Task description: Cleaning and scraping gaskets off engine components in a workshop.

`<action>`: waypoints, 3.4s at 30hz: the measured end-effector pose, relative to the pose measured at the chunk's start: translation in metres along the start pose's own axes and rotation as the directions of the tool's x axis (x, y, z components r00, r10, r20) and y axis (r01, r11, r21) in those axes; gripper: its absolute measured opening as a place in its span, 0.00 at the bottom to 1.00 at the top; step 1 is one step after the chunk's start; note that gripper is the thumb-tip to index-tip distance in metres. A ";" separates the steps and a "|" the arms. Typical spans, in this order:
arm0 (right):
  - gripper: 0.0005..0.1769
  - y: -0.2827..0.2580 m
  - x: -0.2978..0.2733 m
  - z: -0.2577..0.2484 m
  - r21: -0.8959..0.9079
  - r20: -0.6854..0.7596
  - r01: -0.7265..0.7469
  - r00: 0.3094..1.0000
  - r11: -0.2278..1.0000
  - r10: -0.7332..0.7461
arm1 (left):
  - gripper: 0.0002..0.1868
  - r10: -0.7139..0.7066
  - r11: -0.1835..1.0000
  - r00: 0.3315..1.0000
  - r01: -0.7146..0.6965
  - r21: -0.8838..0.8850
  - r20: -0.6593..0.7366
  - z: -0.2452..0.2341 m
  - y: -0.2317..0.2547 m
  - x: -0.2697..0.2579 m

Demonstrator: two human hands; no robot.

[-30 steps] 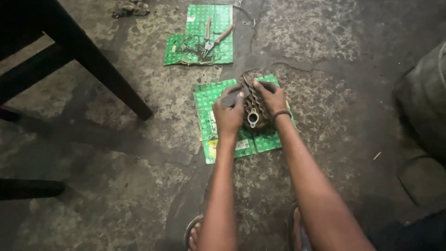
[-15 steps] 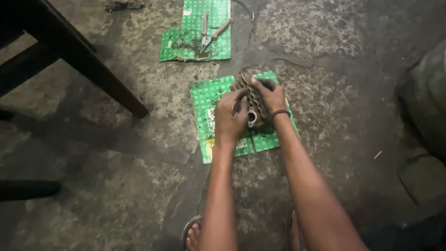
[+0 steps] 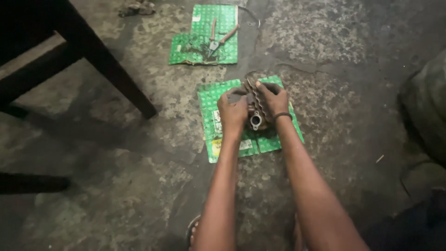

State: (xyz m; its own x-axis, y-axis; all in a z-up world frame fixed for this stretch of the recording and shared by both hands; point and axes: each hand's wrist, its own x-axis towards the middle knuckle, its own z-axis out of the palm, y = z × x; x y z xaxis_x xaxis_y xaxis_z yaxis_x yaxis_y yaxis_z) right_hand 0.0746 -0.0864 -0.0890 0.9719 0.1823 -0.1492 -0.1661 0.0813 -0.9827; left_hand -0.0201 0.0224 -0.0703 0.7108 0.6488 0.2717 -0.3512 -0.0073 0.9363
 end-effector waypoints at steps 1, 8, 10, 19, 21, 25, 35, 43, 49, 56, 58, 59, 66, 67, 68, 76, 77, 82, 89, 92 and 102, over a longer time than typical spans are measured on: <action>0.22 0.007 0.003 -0.005 -0.003 0.002 0.000 1.000 1.000 0.000 | 0.10 0.000 1.000 1.000 0.000 -0.001 -0.003 0.001 -0.012 -0.001; 0.28 0.024 0.019 -0.027 -0.145 -0.061 -0.008 0.998 0.989 -0.001 | 0.07 -0.263 0.962 0.963 0.266 0.056 -0.064 0.013 0.052 -0.016; 0.29 0.030 0.022 -0.023 -0.212 -0.075 0.022 0.996 0.977 -0.039 | 0.07 -0.255 0.964 0.965 0.250 -0.088 -0.056 0.004 0.058 -0.010; 0.29 0.030 0.022 -0.017 -0.110 -0.056 0.037 0.997 0.993 -0.044 | 0.11 0.073 0.910 0.997 -0.067 0.409 0.002 0.003 0.070 -0.020; 0.28 0.029 0.022 -0.017 -0.061 -0.040 0.022 0.999 0.998 -0.024 | 0.11 0.112 0.906 0.994 -0.110 0.409 0.019 0.003 0.071 -0.021; 0.29 0.024 0.019 -0.017 -0.078 -0.036 0.040 0.998 0.996 -0.043 | 0.11 0.131 0.867 0.988 -0.156 0.473 0.086 0.004 0.080 -0.023; 0.30 0.017 0.016 -0.017 -0.149 -0.062 0.016 0.998 0.989 -0.025 | 0.09 0.218 0.844 0.972 -0.233 0.484 0.090 0.008 0.079 -0.026; 0.29 0.011 0.010 -0.016 -0.096 -0.018 -0.001 1.000 0.995 -0.001 | 0.10 0.340 0.776 0.930 -0.362 0.517 0.142 0.011 0.072 -0.029; 0.30 0.012 0.011 -0.017 -0.234 -0.086 0.030 0.995 0.972 -0.051 | 0.10 0.011 0.935 0.999 0.007 0.356 -0.049 0.018 0.073 -0.031; 0.30 0.011 0.012 -0.012 -0.142 -0.078 -0.005 0.997 0.990 -0.006 | 0.10 0.283 0.770 0.949 -0.311 0.557 0.139 0.021 0.074 -0.034; 0.30 0.012 0.012 -0.015 -0.141 -0.086 -0.015 0.996 0.990 0.003 | 0.10 0.269 0.763 0.950 -0.311 0.566 0.159 0.023 0.075 -0.035; 0.30 0.011 0.011 -0.015 -0.150 -0.085 -0.003 0.996 0.989 -0.010 | 0.10 0.255 0.758 0.954 -0.299 0.580 0.159 0.023 0.075 -0.034; 0.31 -0.003 0.001 -0.011 -0.155 -0.076 -0.009 0.997 0.988 -0.003 | 0.05 0.212 0.695 0.971 -0.230 0.682 0.112 0.034 0.077 -0.032; 0.31 -0.003 0.002 -0.011 -0.154 -0.079 -0.010 0.997 0.988 -0.002 | 0.05 0.211 0.695 0.971 -0.231 0.681 0.115 0.034 0.076 -0.030; 0.31 -0.002 0.003 -0.011 -0.153 -0.081 0.000 0.997 0.988 -0.013 | 0.05 0.156 0.755 0.985 -0.166 0.635 0.072 0.034 0.075 -0.028; 0.29 0.012 0.007 -0.017 -0.191 -0.084 0.034 0.995 0.981 -0.051 | 0.07 0.262 0.734 0.960 -0.264 0.626 0.097 0.040 0.068 -0.025; 0.29 0.009 0.006 -0.017 -0.207 -0.099 0.030 0.994 0.978 -0.051 | 0.07 0.194 0.764 0.976 -0.216 0.608 0.102 0.039 0.073 -0.018; 0.28 -0.002 -0.001 -0.011 -0.263 -0.129 0.015 0.990 0.965 -0.051 | 0.13 0.073 0.825 0.996 -0.088 0.558 0.049 0.030 0.092 -0.017; 0.28 -0.001 0.001 -0.010 -0.176 -0.126 -0.017 0.992 0.984 -0.005 | 0.12 0.122 0.825 0.985 -0.167 0.540 0.119 0.029 0.088 -0.018; 0.28 0.003 0.007 -0.013 -0.208 -0.117 0.007 0.993 0.978 -0.032 | 0.08 0.142 0.707 0.975 -0.221 0.672 0.172 0.038 0.077 -0.019; 0.27 0.011 0.013 -0.012 -0.171 -0.081 0.013 0.996 0.985 -0.027 | 0.15 0.207 0.661 0.966 -0.255 0.705 0.155 0.046 0.075 -0.026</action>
State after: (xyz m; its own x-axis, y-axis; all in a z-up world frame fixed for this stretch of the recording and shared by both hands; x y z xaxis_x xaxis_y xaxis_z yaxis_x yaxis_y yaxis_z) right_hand 0.0874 -0.0947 -0.1032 0.9863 0.1004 -0.1307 -0.1224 -0.0853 -0.9888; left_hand -0.0369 -0.0306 0.0027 0.7086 0.5070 0.4907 0.0164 -0.7071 0.7070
